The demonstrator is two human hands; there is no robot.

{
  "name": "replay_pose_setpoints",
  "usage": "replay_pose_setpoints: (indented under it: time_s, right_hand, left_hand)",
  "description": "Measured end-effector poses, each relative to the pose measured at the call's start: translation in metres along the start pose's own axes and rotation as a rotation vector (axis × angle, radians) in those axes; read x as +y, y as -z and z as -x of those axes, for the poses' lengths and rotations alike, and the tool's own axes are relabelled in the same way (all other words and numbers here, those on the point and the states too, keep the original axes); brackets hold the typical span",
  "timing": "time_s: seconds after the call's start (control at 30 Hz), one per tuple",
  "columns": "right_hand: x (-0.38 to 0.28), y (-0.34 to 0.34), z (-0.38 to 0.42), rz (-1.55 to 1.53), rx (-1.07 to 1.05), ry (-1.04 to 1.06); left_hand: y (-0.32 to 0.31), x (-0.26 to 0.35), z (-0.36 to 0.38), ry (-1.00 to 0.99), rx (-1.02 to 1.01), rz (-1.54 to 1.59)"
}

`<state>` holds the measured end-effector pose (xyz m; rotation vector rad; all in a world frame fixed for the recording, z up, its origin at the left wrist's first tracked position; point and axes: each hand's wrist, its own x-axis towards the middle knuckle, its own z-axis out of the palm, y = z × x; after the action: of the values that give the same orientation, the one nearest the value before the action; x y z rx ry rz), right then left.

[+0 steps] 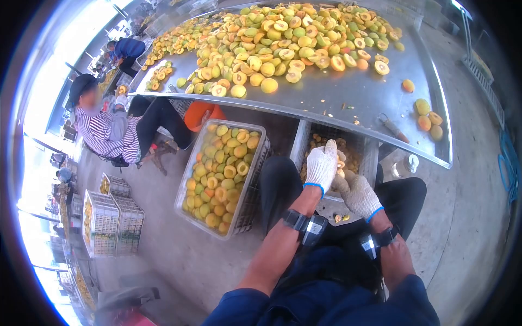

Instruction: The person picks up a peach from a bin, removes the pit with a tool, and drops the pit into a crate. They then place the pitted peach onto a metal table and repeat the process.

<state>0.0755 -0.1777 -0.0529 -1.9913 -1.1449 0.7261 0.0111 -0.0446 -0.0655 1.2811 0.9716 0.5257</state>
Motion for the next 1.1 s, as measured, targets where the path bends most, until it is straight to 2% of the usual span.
replay_pose_setpoints:
  time_s: [0.1, 0.17, 0.23, 0.3, 0.37, 0.4, 0.43, 0.47, 0.5, 0.53, 0.57, 0.63, 0.77, 0.83, 1.1]
  right_hand:
    - [-0.003, 0.0, -0.002, -0.009, 0.02, 0.006]
    - [-0.009, 0.003, -0.005, 0.366, 0.005, -0.132]
    - [-0.003, 0.012, -0.005, 0.305, 0.005, -0.104]
    - [-0.007, 0.022, -0.005, 0.24, 0.007, -0.076]
    - [-0.019, 0.033, -0.005, 0.056, 0.009, -0.145]
    - [-0.009, 0.033, -0.007, 0.082, 0.046, -0.09]
    - [-0.011, 0.034, -0.006, 0.076, 0.043, -0.092]
    - [-0.016, 0.038, -0.006, 0.073, 0.046, -0.091]
    - [-0.02, 0.041, -0.005, 0.07, 0.048, -0.09]
    - [-0.021, 0.041, -0.004, 0.048, 0.048, -0.086]
    - [-0.022, 0.041, -0.003, 0.043, 0.044, -0.086]
    - [-0.022, 0.039, -0.003, 0.078, 0.016, -0.094]
    - [-0.021, 0.03, -0.004, 0.094, -0.024, -0.114]
    - [-0.025, 0.027, -0.004, 0.095, -0.04, -0.119]
    - [-0.024, 0.026, 0.0, 0.113, -0.028, -0.117]
  left_hand:
    - [0.002, -0.007, -0.007, 0.003, 0.058, 0.004]
    - [0.012, -0.013, -0.016, -0.004, 0.211, 0.002]
    - [0.035, 0.006, -0.001, 0.008, 0.208, 0.434]
    - [0.07, 0.031, 0.014, -0.052, 0.209, 0.589]
    - [0.124, 0.024, 0.017, -0.178, 0.22, 0.588]
    - [0.156, 0.024, 0.03, -0.206, 0.138, 0.807]
    - [0.178, 0.023, 0.048, -0.46, 0.326, 0.12]
    - [0.21, 0.019, 0.058, -0.309, 0.328, 0.461]
    - [0.231, 0.011, 0.074, -0.54, 0.478, -0.226]
    - [0.255, -0.004, 0.081, -0.483, 0.56, -0.275]
    - [0.271, 0.001, 0.1, -0.459, 0.522, -0.541]
    - [0.292, -0.002, 0.121, -0.254, 0.474, -0.638]
    - [0.311, -0.034, 0.135, -0.293, 0.457, -0.661]
    - [0.31, -0.04, 0.134, -0.261, 0.493, -0.47]
    - [0.353, -0.098, 0.13, -0.269, 0.513, -0.321]
